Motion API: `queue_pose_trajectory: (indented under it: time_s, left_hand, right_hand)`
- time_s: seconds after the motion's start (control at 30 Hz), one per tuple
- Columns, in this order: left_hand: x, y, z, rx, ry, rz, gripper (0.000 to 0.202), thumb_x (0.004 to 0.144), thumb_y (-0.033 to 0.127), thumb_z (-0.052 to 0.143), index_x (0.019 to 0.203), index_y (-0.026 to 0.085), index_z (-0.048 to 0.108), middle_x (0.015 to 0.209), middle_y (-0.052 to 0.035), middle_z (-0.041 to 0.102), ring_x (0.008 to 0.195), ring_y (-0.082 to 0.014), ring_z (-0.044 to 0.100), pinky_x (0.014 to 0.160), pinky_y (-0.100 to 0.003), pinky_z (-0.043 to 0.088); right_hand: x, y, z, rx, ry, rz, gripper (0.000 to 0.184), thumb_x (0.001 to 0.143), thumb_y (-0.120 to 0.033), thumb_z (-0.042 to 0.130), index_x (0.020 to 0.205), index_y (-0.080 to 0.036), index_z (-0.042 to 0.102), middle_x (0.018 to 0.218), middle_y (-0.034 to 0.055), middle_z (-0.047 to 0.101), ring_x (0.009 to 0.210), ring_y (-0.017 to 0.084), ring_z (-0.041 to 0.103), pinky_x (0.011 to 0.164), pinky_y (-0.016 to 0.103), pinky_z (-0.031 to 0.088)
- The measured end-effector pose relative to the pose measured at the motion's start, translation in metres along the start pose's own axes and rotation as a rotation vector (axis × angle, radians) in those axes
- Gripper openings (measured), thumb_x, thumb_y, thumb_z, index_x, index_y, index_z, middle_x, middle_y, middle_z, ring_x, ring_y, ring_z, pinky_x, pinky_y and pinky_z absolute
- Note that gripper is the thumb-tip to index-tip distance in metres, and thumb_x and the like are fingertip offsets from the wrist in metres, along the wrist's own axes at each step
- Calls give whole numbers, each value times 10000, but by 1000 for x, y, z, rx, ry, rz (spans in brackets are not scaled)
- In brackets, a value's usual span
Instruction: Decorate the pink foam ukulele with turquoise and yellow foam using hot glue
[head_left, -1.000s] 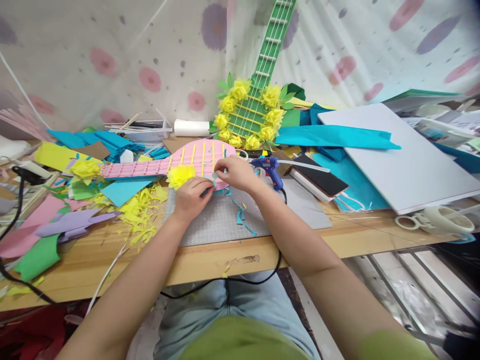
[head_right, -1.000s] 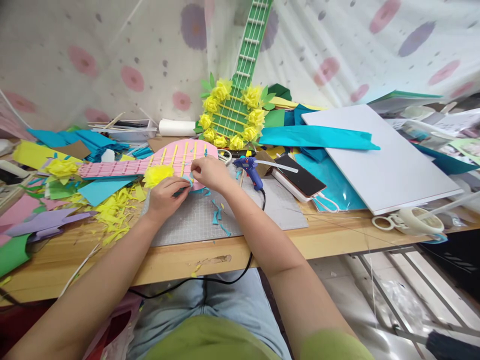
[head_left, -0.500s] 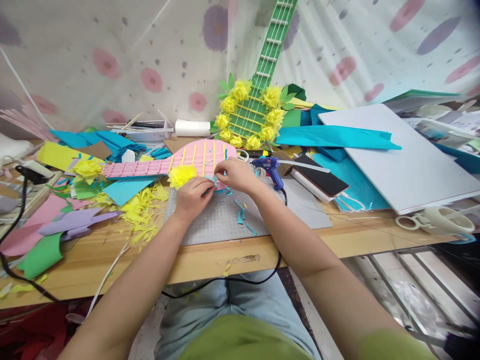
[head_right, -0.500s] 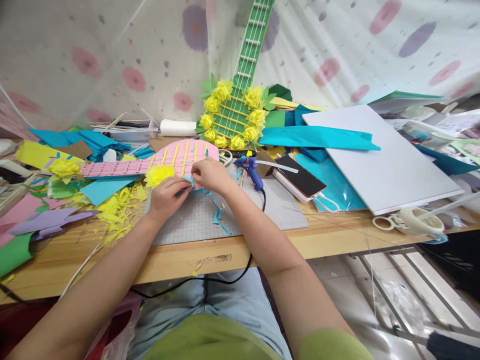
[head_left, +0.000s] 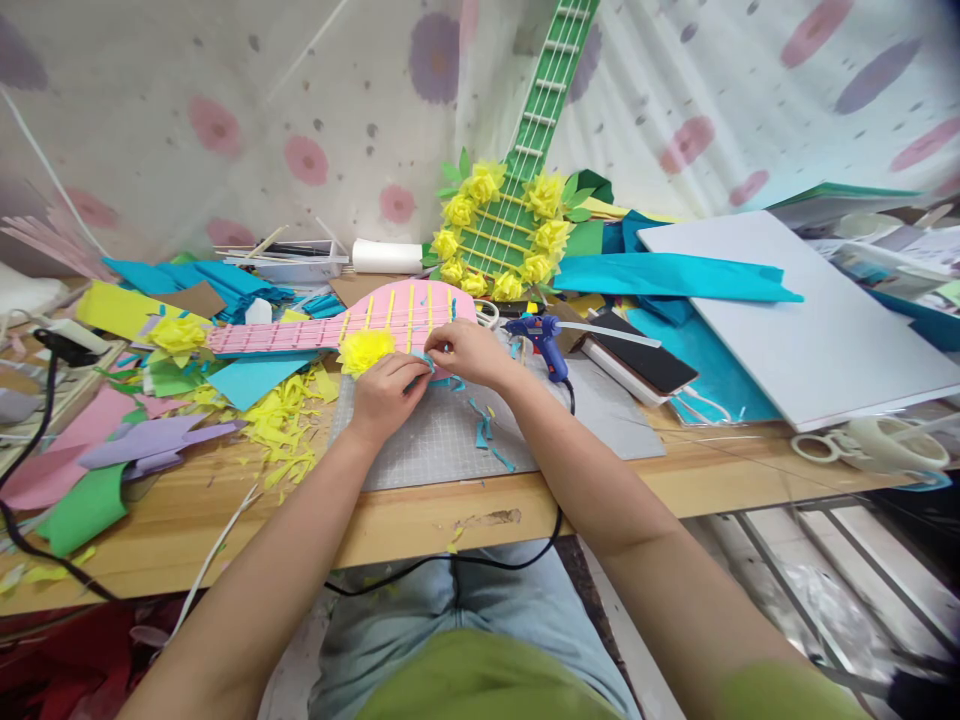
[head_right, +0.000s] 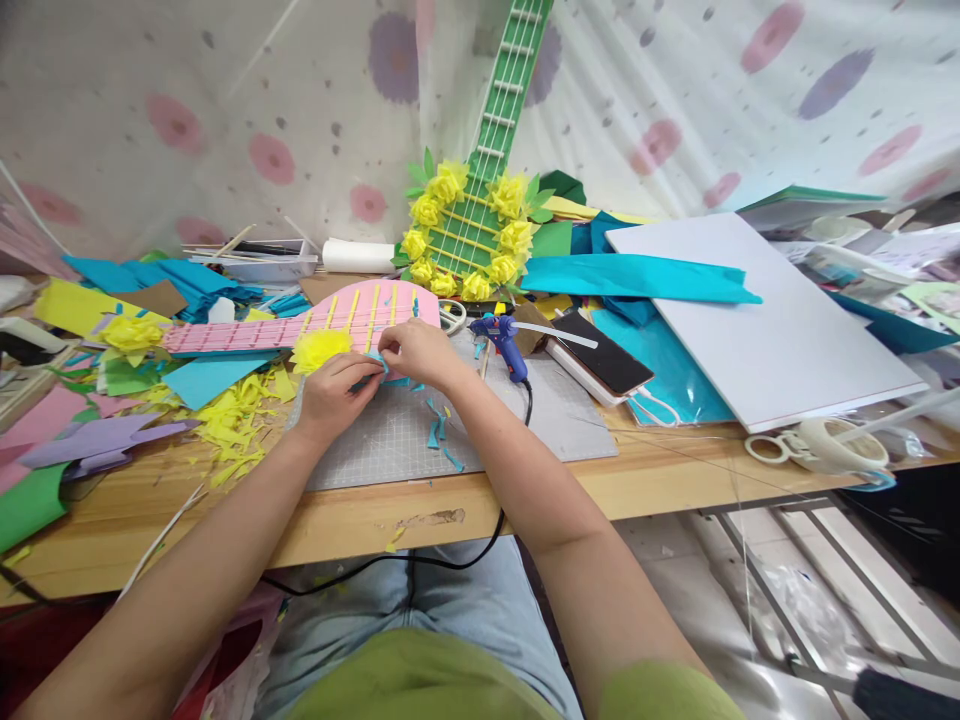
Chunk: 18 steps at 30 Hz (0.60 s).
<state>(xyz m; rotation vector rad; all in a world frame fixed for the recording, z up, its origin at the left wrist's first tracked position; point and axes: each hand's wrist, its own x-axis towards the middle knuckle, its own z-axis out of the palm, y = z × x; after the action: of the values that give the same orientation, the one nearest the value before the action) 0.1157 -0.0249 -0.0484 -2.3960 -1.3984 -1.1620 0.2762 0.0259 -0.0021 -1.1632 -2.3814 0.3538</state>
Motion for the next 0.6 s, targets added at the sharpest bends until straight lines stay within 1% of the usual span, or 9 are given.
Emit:
queue_pose_trajectory:
  time_s: [0.13, 0.2, 0.3, 0.37, 0.47, 0.6]
  left_hand:
    - [0, 0, -1, -5, 1, -1, 176, 849, 254, 508, 799, 210, 671, 881, -47, 718, 840, -171, 648, 794, -327, 512]
    - [0, 1, -1, -4, 9, 5, 176, 852, 255, 509, 796, 208, 669, 876, -46, 718, 837, -170, 648, 795, -323, 511]
    - [0, 1, -2, -10, 11, 18, 172, 853, 249, 510, 795, 205, 666, 872, -45, 717, 835, -167, 648, 793, -318, 511]
    - [0, 1, -2, -14, 9, 16, 172, 854, 248, 509, 791, 206, 663, 872, -45, 717, 834, -166, 648, 795, -317, 510]
    - [-1, 1, -1, -11, 19, 18, 168, 854, 247, 512, 789, 205, 661, 874, -44, 716, 839, -162, 646, 806, -311, 508]
    - [-2, -2, 1, 2, 62, 61, 147, 850, 230, 525, 809, 192, 661, 878, -47, 717, 839, -163, 646, 801, -305, 507]
  right_hand:
    - [0, -1, -4, 62, -22, -12, 175, 787, -222, 519, 824, -188, 687, 838, 25, 688, 781, 140, 554, 684, 248, 353]
    - [0, 1, -7, 126, -18, -7, 210, 820, -246, 482, 860, -185, 678, 852, 22, 687, 782, 135, 561, 690, 244, 360]
    - [-1, 7, -10, 187, 20, 35, 276, 841, -191, 400, 961, -184, 648, 858, 16, 686, 809, 142, 568, 719, 253, 379]
    - [-2, 12, -8, 180, 23, 31, 292, 805, -138, 415, 1007, -181, 621, 860, 13, 686, 831, 150, 563, 751, 265, 389]
    - [-2, 17, -3, 135, -3, -48, 349, 718, -62, 475, 1025, -174, 600, 924, 26, 682, 903, 166, 544, 820, 285, 390]
    - [-1, 18, 7, 70, 1, -110, 404, 698, -33, 492, 1061, -181, 591, 986, 47, 672, 972, 194, 518, 875, 320, 378]
